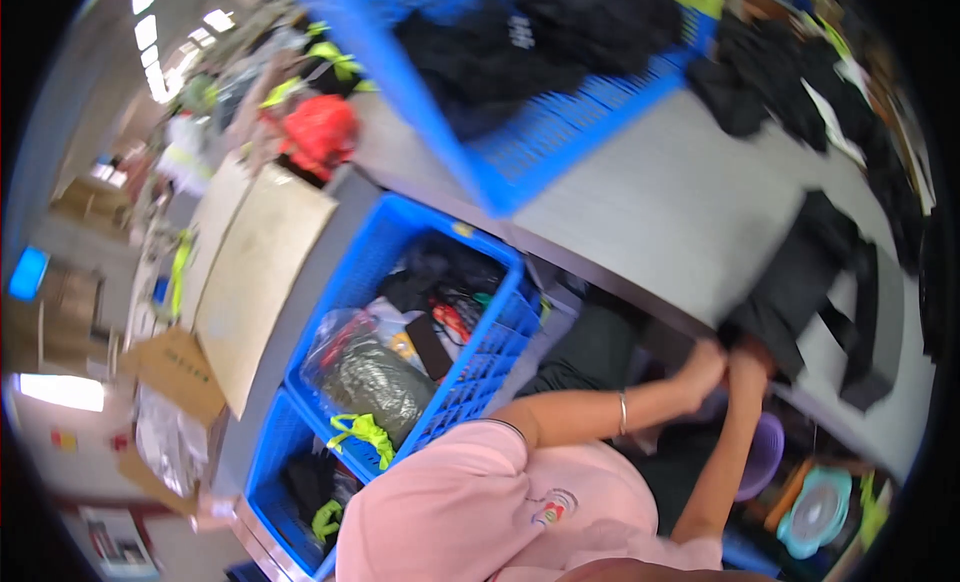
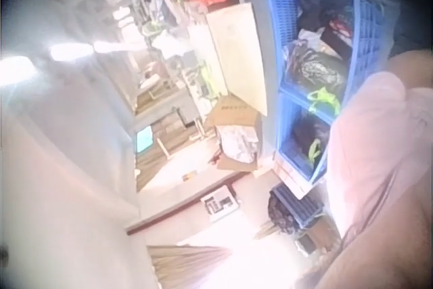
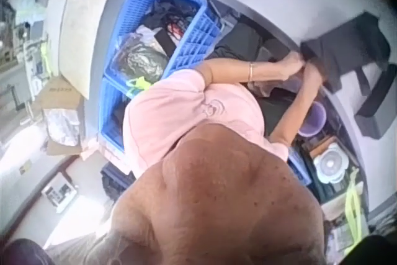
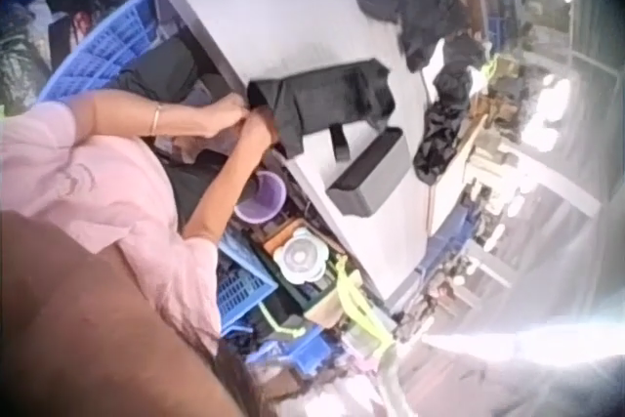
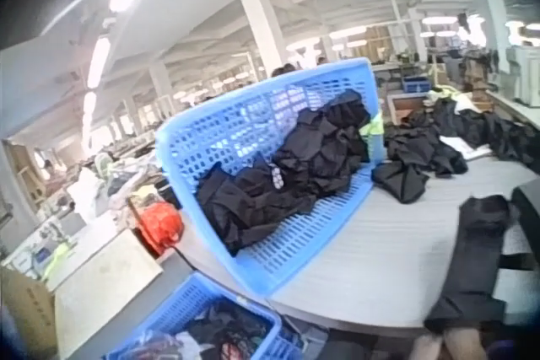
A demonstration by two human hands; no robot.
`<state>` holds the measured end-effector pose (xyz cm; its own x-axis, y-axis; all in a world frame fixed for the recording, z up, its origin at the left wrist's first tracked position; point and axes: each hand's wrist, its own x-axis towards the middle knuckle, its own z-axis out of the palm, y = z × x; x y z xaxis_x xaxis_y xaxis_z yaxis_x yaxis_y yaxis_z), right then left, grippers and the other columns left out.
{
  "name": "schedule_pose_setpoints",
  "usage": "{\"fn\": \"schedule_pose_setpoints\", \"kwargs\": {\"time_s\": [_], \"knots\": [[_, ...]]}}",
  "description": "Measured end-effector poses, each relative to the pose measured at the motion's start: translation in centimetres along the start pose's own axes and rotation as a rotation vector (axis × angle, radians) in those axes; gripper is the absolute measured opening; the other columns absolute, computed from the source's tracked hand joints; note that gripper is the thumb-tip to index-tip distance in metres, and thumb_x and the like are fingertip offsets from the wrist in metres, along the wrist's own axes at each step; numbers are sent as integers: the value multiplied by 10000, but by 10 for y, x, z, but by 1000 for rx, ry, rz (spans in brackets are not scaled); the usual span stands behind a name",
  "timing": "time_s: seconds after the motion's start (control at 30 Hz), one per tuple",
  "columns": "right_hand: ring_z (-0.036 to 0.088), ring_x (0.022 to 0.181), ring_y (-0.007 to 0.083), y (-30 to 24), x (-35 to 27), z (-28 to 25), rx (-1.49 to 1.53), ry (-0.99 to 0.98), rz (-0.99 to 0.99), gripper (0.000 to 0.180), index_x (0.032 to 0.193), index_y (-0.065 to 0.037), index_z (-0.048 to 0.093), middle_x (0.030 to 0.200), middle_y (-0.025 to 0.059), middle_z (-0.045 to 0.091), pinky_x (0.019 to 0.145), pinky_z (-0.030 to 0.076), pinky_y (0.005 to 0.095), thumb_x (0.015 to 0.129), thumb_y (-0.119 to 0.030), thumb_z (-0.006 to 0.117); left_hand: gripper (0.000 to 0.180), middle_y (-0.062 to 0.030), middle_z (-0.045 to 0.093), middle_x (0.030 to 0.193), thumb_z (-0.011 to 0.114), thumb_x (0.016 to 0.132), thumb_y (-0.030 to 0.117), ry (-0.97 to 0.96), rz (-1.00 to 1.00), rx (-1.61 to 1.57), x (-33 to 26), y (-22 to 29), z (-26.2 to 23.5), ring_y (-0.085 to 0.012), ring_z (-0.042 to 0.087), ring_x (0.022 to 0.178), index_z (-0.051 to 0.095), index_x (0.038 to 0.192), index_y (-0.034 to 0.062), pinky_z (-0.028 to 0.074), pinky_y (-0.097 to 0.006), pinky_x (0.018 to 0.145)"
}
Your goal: The person is manually fitting black fabric covers onto grey foam-like padding components at a workbench.
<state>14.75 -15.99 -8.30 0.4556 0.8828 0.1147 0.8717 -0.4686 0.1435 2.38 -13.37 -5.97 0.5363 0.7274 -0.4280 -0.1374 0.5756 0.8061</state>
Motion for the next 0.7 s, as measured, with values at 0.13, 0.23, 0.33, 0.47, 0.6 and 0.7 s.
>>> {"fn": "schedule_pose_setpoints", "kwargs": {"time_s": [0.13, 0.23, 0.33, 0.47, 0.6, 0.7], "knots": [[655, 906, 406, -37, 46, -75, 460, -47, -59, 248, 1035, -37, 650, 997, 220, 676, 788, 500, 535, 851, -107, 500, 278, -107, 708, 844, 535, 989, 210, -200, 82, -2, -1, 27, -27, -175, 686, 766, 688, 908, -7, 535, -300, 635], [622, 1066, 402, -43, 48, -70, 374, 39, -98, 444, 1317, -50, 517, 1155, 237, 646, 922, 428, 623, 888, -124, 435, 232, -78, 716, 929, 565, 1005, 194, -223, 110, 149, -21, 47, -37, -155, 706, 835, 662, 1056, -9, 519, -252, 663], [596, 1115, 425, -39, 40, -87, 330, -48, -48, 448, 1333, -74, 536, 1177, 216, 640, 952, 410, 651, 904, -160, 439, 294, -60, 647, 1026, 693, 918, 117, 67, 608, 347, -31, 61, -35, -127, 626, 738, 597, 1169, -1, 497, -239, 656], [619, 1038, 395, -55, 27, -77, 314, 157, -38, 352, 1212, -92, 619, 1074, 154, 656, 920, 417, 677, 878, -180, 553, 420, -61, 598, 1063, 766, 844, 79, 322, 1046, 819, 9, 104, -35, -90, 541, 708, 573, 1210, 11, 474, -220, 640], [618, 1020, 372, -62, 21, -70, 358, 258, -84, 243, 1067, -85, 665, 1019, 134, 669, 915, 398, 701, 862, -179, 574, 319, -48, 617, 930, 759, 825, 36, 144, 764, 670, 10, 105, -27, -80, 540, 708, 633, 1117, 14, 477, -223, 625], [615, 1041, 375, -45, 15, -50, 495, 203, -136, 237, 1019, -61, 685, 1058, 137, 675, 939, 373, 699, 843, -179, 580, 210, -50, 628, 923, 704, 842, -14, -33, 766, 700, -6, 102, -35, -67, 543, 715, 666, 1046, 13, 475, -205, 640]]}}
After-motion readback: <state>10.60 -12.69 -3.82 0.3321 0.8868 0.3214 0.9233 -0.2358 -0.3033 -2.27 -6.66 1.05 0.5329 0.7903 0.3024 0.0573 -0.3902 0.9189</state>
